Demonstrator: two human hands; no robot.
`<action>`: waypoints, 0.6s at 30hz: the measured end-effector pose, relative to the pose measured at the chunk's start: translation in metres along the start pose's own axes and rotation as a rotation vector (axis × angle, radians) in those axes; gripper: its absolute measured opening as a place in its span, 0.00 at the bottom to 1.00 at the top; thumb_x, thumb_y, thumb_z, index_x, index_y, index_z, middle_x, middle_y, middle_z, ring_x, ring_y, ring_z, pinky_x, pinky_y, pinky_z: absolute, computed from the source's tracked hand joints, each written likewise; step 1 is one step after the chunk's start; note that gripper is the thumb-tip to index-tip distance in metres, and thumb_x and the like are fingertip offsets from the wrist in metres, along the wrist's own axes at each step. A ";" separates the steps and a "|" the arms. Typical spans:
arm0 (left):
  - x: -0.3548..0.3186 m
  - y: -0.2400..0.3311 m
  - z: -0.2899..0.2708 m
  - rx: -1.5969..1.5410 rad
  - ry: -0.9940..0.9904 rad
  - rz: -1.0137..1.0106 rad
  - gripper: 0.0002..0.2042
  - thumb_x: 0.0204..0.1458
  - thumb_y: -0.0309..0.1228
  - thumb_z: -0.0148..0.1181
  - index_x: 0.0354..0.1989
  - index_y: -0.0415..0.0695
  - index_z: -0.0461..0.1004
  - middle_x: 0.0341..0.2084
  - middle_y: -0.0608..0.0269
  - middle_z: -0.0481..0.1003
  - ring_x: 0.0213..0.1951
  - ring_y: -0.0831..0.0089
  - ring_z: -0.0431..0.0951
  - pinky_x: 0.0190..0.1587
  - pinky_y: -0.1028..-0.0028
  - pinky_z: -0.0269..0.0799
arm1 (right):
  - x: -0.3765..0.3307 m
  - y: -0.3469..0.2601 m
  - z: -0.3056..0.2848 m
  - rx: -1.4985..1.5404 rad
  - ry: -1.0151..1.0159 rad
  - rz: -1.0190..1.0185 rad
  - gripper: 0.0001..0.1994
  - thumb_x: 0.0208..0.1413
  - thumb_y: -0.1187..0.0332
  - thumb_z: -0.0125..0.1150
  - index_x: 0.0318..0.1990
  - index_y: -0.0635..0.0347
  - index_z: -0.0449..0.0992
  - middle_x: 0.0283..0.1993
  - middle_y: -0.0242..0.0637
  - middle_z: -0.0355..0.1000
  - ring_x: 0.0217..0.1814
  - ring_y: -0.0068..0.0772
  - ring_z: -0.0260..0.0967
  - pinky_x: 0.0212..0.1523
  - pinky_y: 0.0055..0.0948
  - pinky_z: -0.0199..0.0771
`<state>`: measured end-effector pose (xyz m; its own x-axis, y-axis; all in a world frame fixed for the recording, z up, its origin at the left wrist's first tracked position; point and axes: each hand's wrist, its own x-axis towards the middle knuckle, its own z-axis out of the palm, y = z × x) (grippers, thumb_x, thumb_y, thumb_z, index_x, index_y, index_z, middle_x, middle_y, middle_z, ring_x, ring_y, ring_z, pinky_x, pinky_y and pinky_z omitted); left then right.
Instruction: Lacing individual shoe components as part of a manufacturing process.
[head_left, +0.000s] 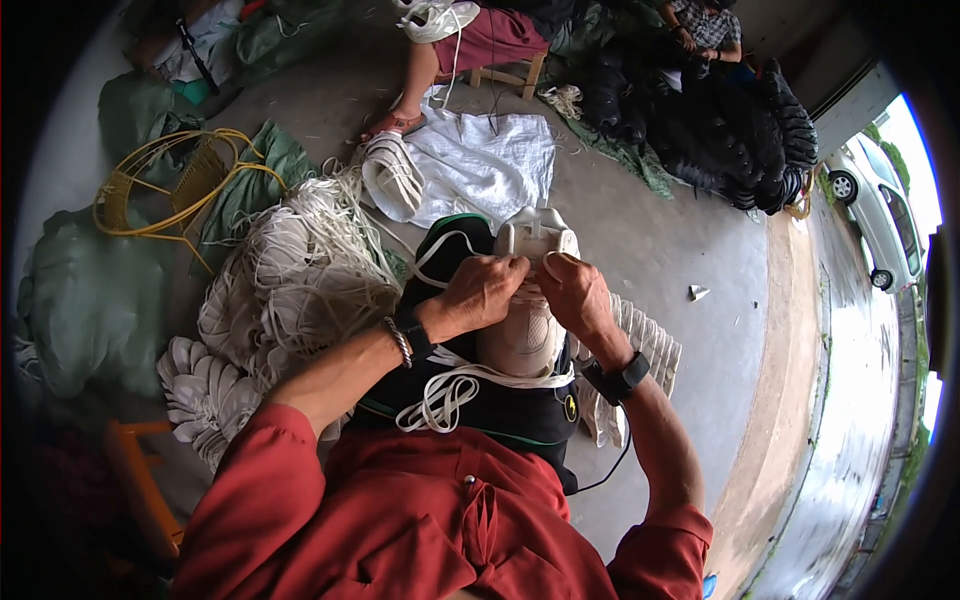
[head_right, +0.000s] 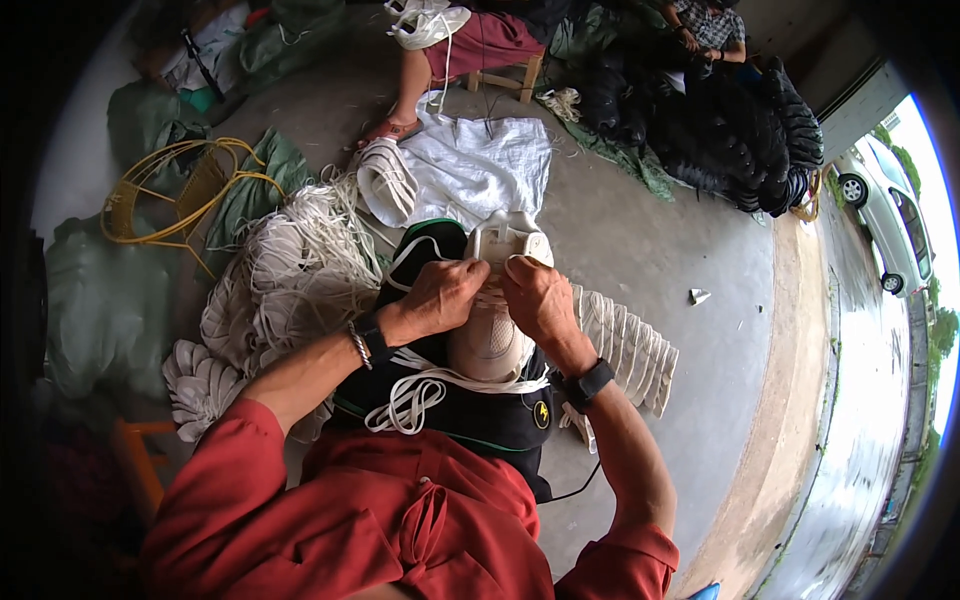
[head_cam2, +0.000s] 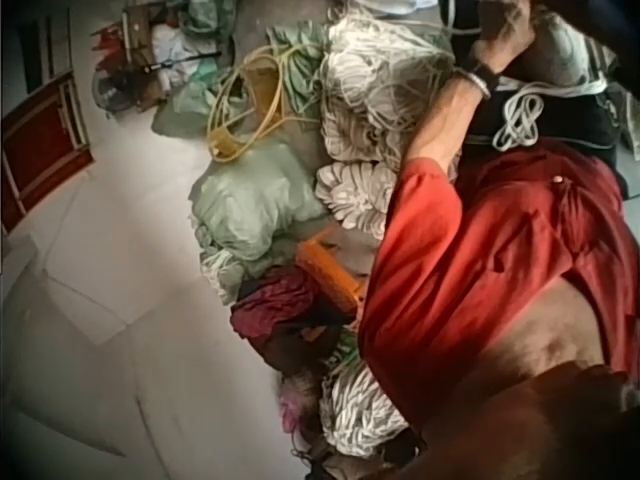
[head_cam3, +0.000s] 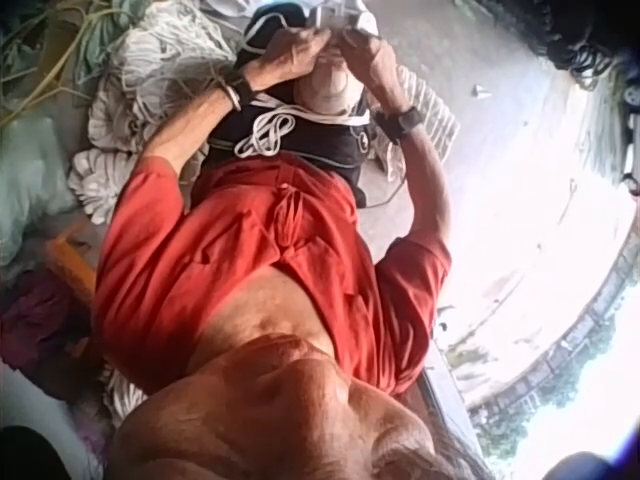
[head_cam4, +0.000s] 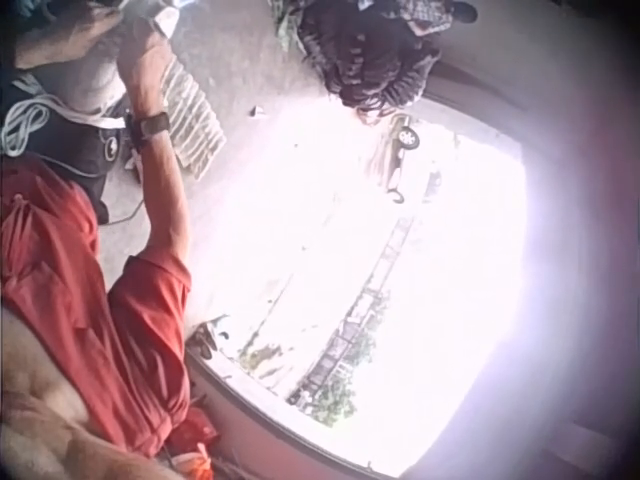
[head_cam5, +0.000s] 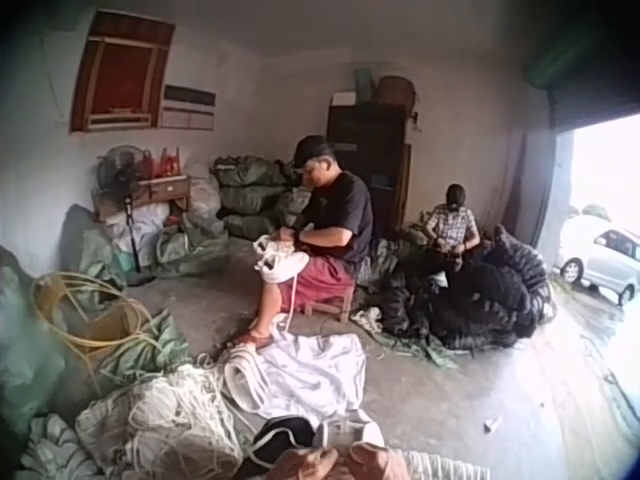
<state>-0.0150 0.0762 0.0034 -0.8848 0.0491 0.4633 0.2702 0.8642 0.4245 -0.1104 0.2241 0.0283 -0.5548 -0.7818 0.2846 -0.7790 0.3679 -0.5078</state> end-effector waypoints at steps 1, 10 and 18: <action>0.001 -0.001 -0.001 0.091 -0.042 -0.010 0.07 0.38 0.20 0.52 0.28 0.39 0.64 0.21 0.54 0.69 0.25 0.57 0.74 0.26 0.64 0.70 | 0.002 0.000 0.001 -0.031 -0.003 -0.041 0.06 0.46 0.70 0.54 0.25 0.61 0.64 0.25 0.46 0.67 0.29 0.53 0.66 0.27 0.43 0.66; -0.003 -0.008 -0.007 0.063 -0.077 0.054 0.09 0.38 0.20 0.51 0.31 0.38 0.66 0.22 0.52 0.71 0.27 0.57 0.75 0.27 0.65 0.71 | 0.012 0.008 -0.005 -0.244 -0.002 -0.212 0.06 0.45 0.70 0.55 0.29 0.61 0.67 0.27 0.44 0.68 0.30 0.48 0.69 0.27 0.41 0.68; -0.014 -0.014 0.003 0.038 -0.142 -0.035 0.06 0.39 0.20 0.51 0.28 0.38 0.68 0.20 0.52 0.71 0.24 0.56 0.75 0.26 0.64 0.70 | 0.004 0.015 -0.025 -0.264 -0.046 -0.173 0.03 0.44 0.74 0.51 0.24 0.64 0.67 0.23 0.47 0.68 0.25 0.51 0.68 0.25 0.42 0.67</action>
<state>-0.0072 0.0642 -0.0113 -0.9391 0.0867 0.3325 0.2258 0.8850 0.4071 -0.1315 0.2386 0.0421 -0.3987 -0.8639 0.3079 -0.9127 0.3411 -0.2248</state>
